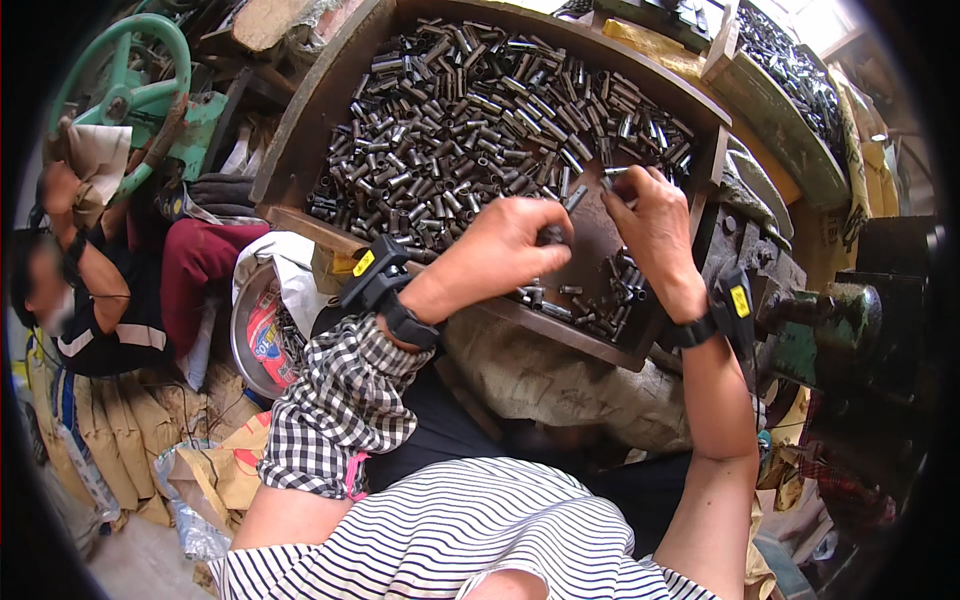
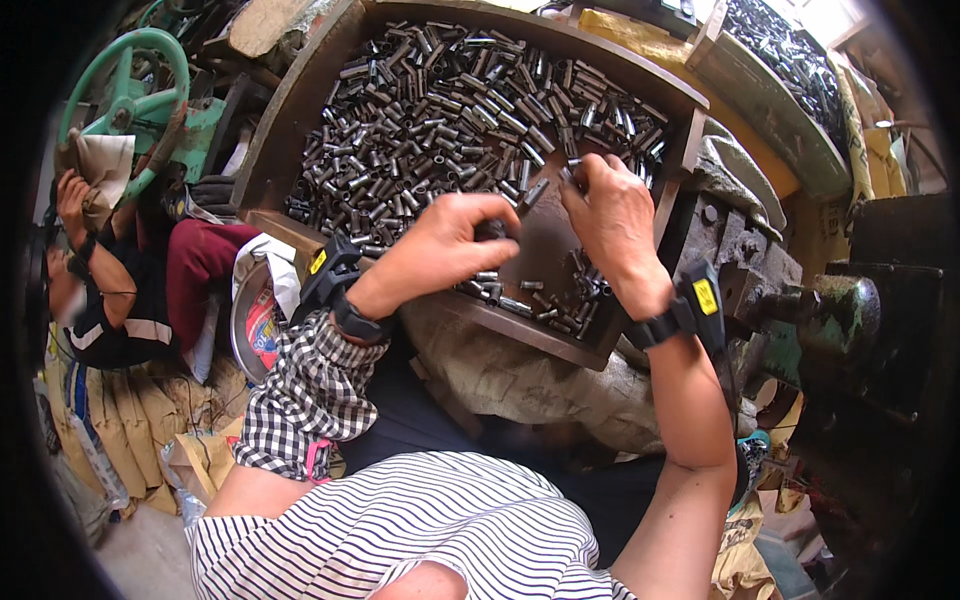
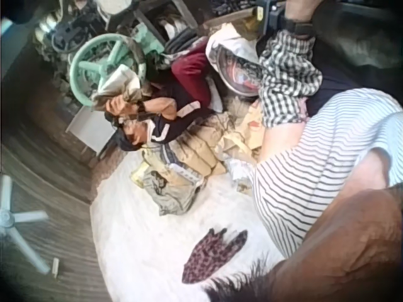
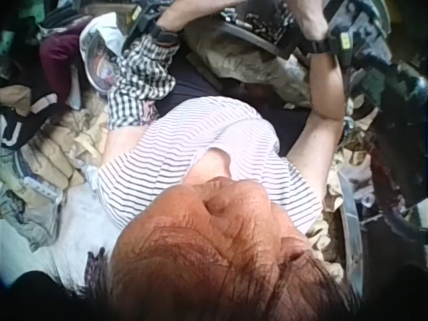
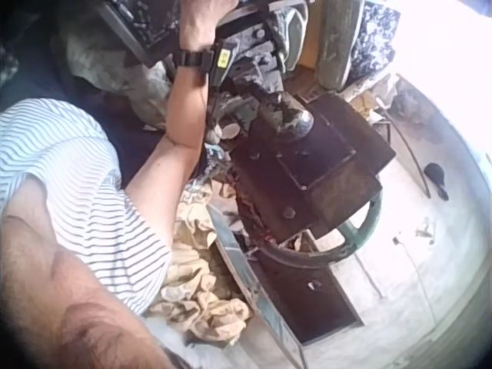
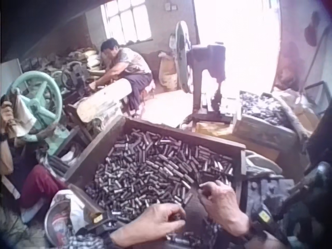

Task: Manually assemble and press small metal pins into metal cylinders using a mechanical press.

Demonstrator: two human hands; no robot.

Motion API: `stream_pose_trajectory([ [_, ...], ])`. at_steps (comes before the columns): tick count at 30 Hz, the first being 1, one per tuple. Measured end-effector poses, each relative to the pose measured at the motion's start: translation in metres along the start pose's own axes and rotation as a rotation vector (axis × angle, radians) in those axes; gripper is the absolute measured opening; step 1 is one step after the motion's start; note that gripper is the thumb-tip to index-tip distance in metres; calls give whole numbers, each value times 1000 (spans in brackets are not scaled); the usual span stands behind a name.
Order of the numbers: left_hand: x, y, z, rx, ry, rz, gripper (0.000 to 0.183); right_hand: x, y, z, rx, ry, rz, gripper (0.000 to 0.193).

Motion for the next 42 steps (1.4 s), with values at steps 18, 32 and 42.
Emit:
stream_pose_trajectory([
  [18, 3, 3, 71, 284, 753, 163, 23, 1, -111, -52, 53, 487, 230, 19],
  [32, 7, 0, 70, 324, 764, 157, 20, -21, -116, -36, 94, 940, 491, 10],
  [42, 2, 8, 80, 213, -510, -318, 21, -27, -118, -47, 16, 1161, 516, 9],
])
Point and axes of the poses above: each hand's wrist, its own y-axis towards the middle knuckle, its own z-axis out of the palm, x = y × z, the point moved 9 cm from there along y, towards the middle knuckle, and after that the axes turned 6 degrees about -y, right-handed, at the moved point
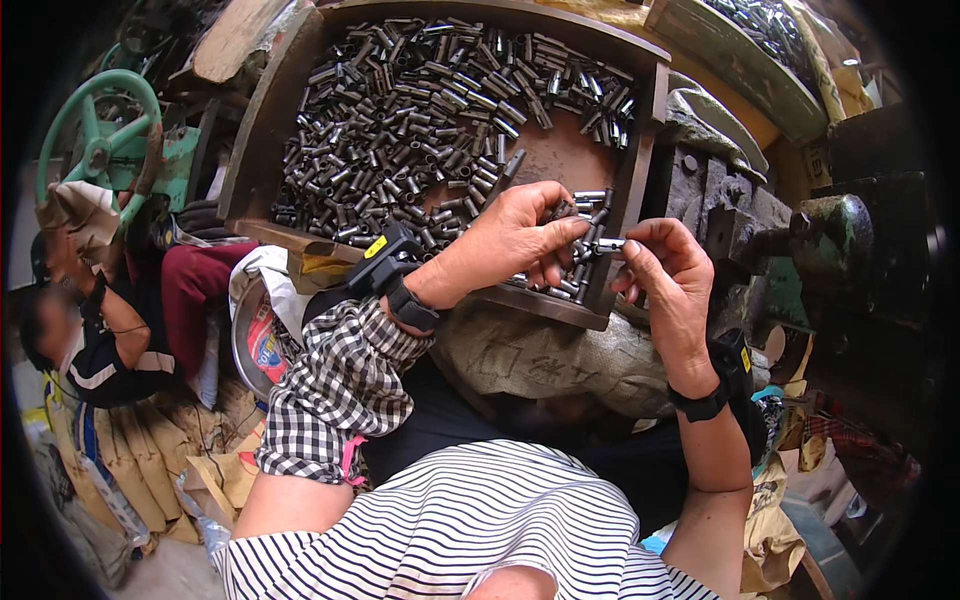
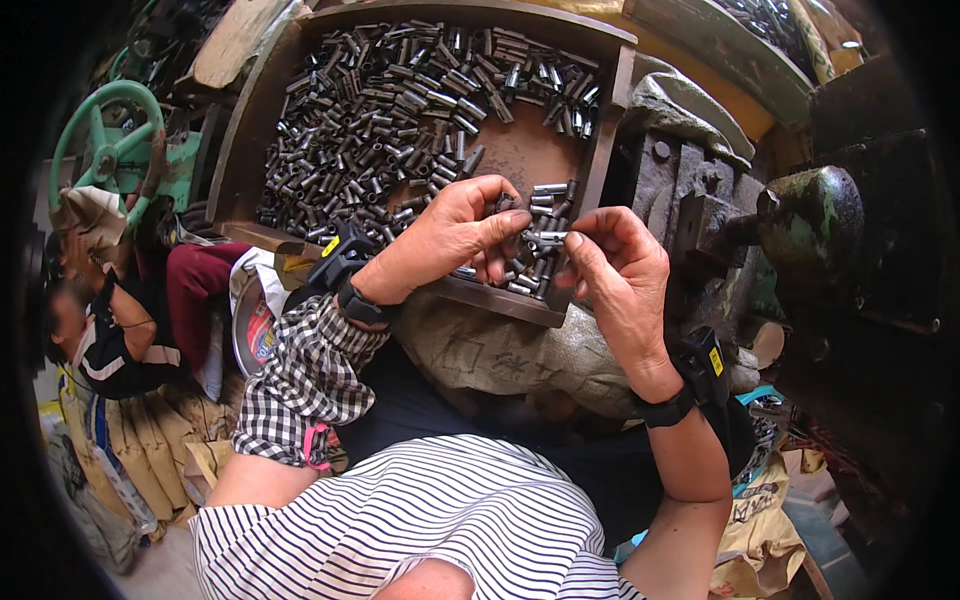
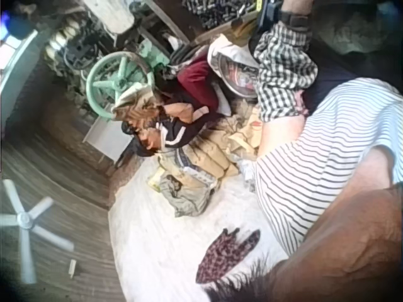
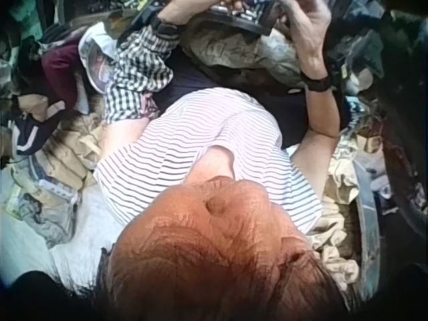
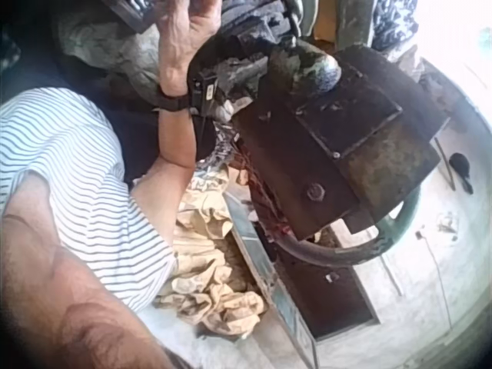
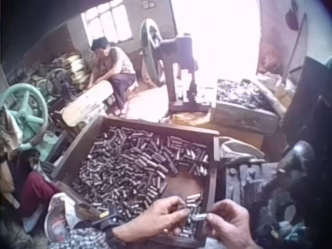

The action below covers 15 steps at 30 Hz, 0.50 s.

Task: Manually assemble and press small metal pins into metal cylinders using a mechanical press.

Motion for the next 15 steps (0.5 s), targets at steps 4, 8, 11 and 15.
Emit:
stream_pose_trajectory([
  [4, 4, 1, 6, 42, -150, -15, 19, -3, 1, -4, -20, 18, 39, 9],
  [8, 1, 2, 2, -6, -222, 19, 21, -8, 2, -10, -43, 35, 59, 9],
  [11, 2, 3, 2, -1, -244, 37, 21, -11, 3, -10, -48, 53, 79, 9],
  [15, 2, 3, 3, 6, -215, 42, 22, -17, 4, -8, -28, 88, 97, 10],
])
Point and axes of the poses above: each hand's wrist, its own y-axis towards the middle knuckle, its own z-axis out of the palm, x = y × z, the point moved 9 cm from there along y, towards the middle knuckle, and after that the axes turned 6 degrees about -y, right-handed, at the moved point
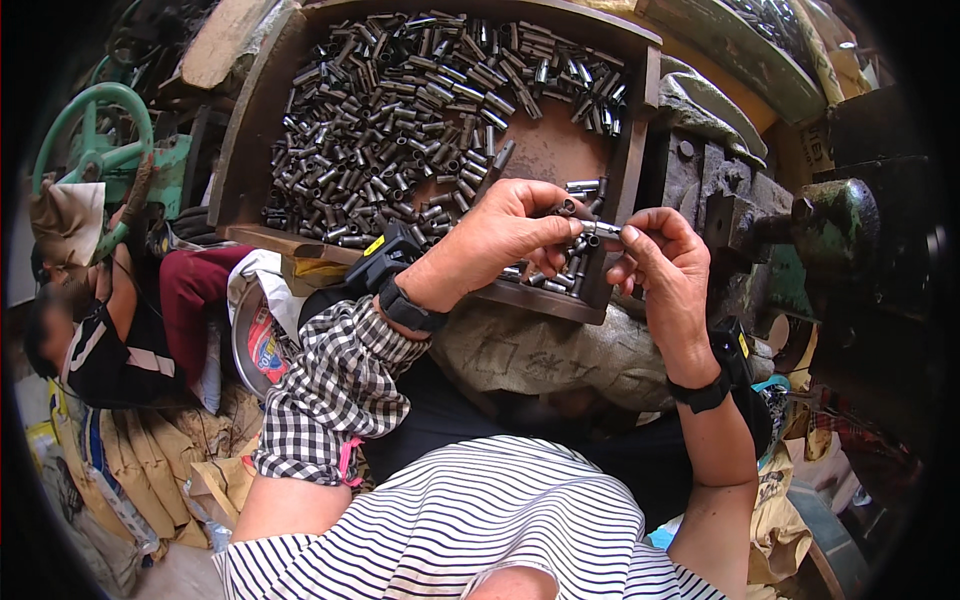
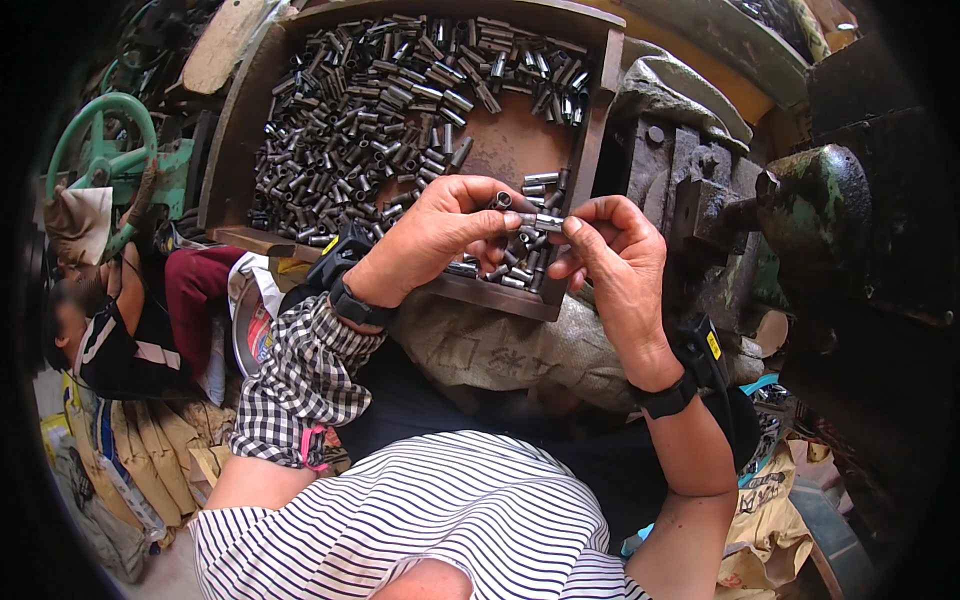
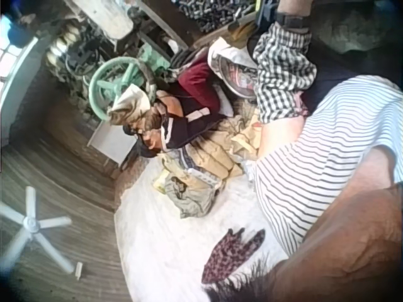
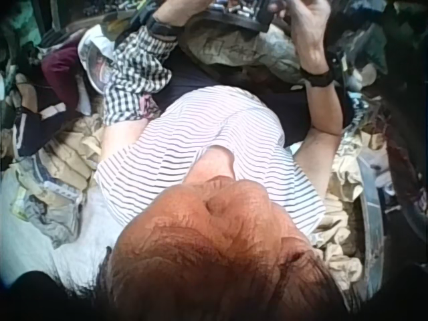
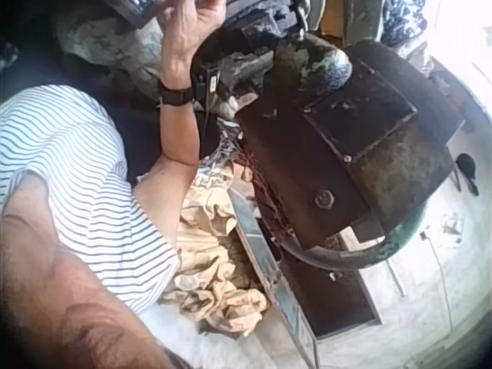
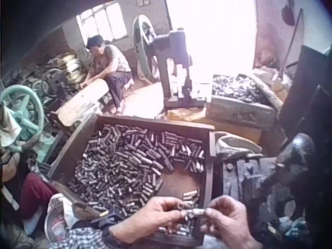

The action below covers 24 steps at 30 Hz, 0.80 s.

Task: Manually assemble and press small metal pins into metal cylinders using a mechanical press.

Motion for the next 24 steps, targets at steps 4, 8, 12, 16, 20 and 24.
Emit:
stream_pose_trajectory([
  [4, 1, 0, 0, 17, 10, -7, 23, -2, -1, 2, 35, 22, 27, 12],
  [8, 2, -1, 2, 30, -15, -13, 22, -7, 0, 0, 33, 68, 41, 12],
  [12, 3, -1, 0, 11, 24, -19, 21, -11, 1, -1, 48, 88, 67, 13],
  [16, 6, -2, 0, 1, 14, -70, 19, -16, 2, 1, 67, 162, 106, 13],
  [20, 2, -2, 1, -3, 66, -41, 18, -21, 2, 1, 84, 217, 198, 12],
  [24, 0, -5, 6, 18, 96, -71, 17, -14, 2, 4, 154, 149, 131, 12],
])
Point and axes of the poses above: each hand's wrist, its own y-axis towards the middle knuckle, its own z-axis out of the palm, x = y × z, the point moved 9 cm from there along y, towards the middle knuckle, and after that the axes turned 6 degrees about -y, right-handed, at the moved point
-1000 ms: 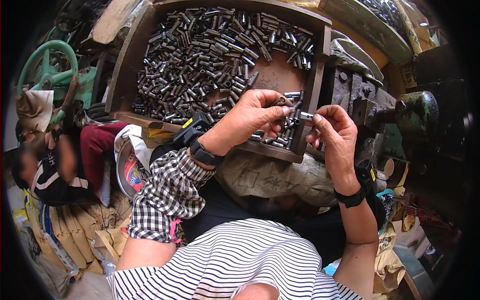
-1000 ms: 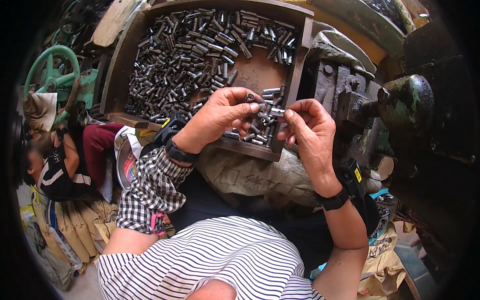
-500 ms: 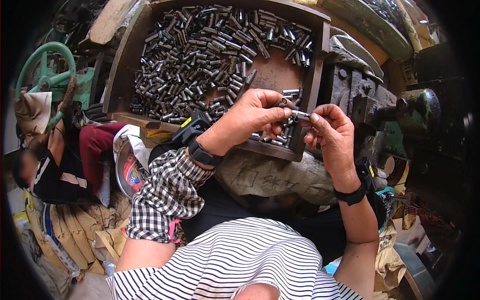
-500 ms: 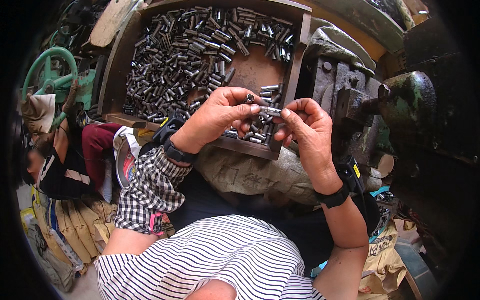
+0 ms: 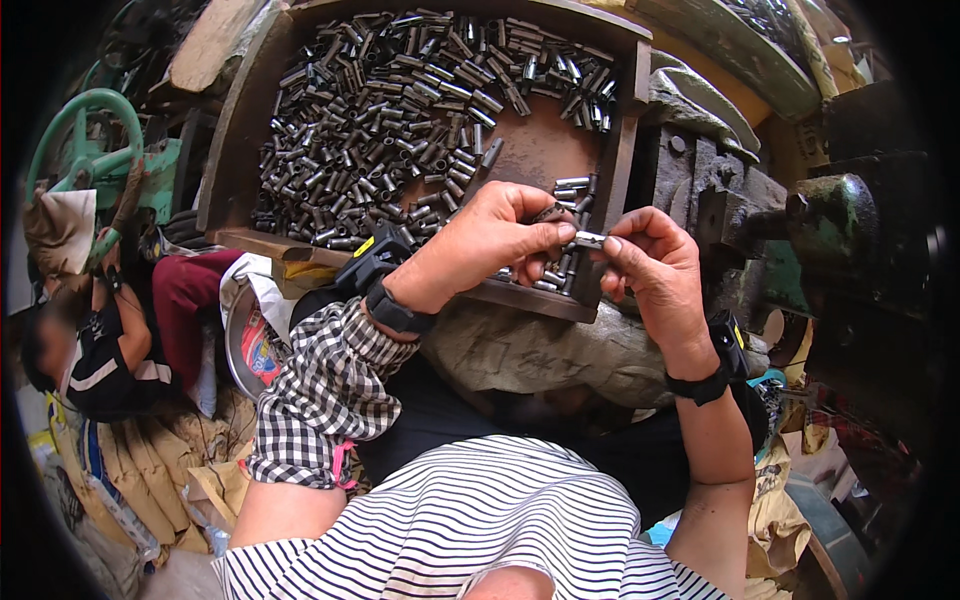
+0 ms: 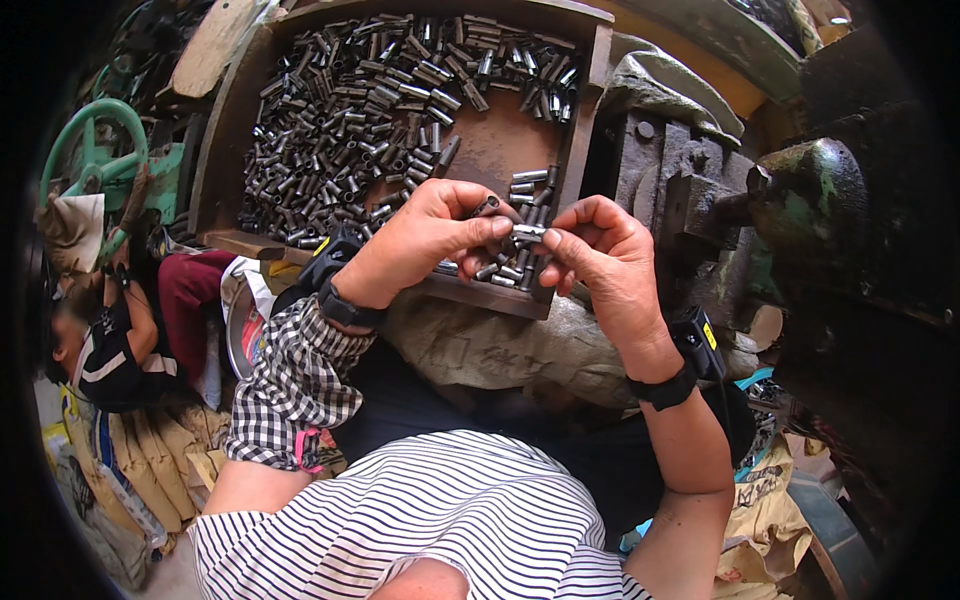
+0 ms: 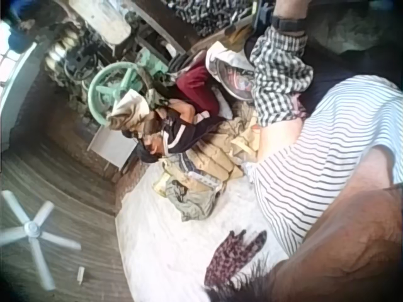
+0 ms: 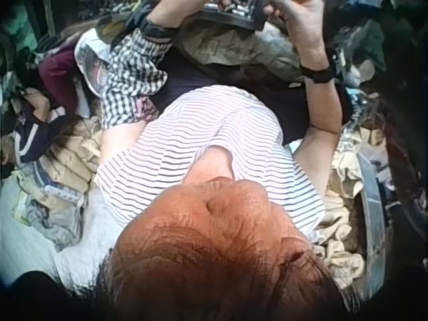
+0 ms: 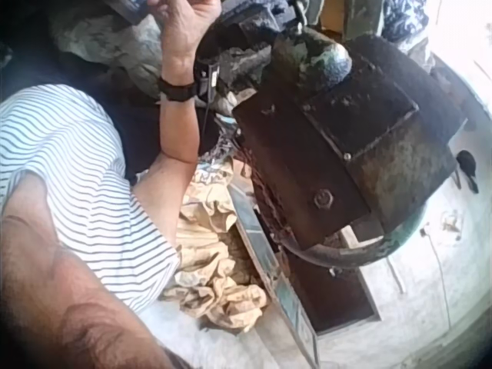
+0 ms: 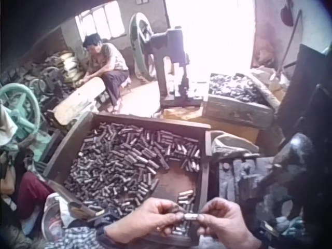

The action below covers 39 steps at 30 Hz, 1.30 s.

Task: Manually assemble and press small metal pins into metal cylinders using a mechanical press.

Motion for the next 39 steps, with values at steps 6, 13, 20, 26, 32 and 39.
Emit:
stream_pose_trajectory([
  [6, -4, 0, 10, 7, 196, 36, 16, -8, -3, 3, 120, 124, 83, 14],
  [13, -8, -7, 2, -63, -4, 102, 14, 5, 0, 25, 168, 157, -36, 11],
  [20, 1, 2, 4, -58, -233, 79, 13, 27, -21, 15, -1, -326, -72, 22],
  [26, -16, 4, 5, -133, -165, 172, 13, 133, -189, 25, -266, -966, -767, 28],
  [32, -11, -4, 21, -120, -28, 135, 17, 192, -370, -87, -1583, -1000, -1028, 27],
  [39, -24, 23, 85, -4, -40, 125, 16, 173, -312, -188, -1152, -544, -1087, 50],
])
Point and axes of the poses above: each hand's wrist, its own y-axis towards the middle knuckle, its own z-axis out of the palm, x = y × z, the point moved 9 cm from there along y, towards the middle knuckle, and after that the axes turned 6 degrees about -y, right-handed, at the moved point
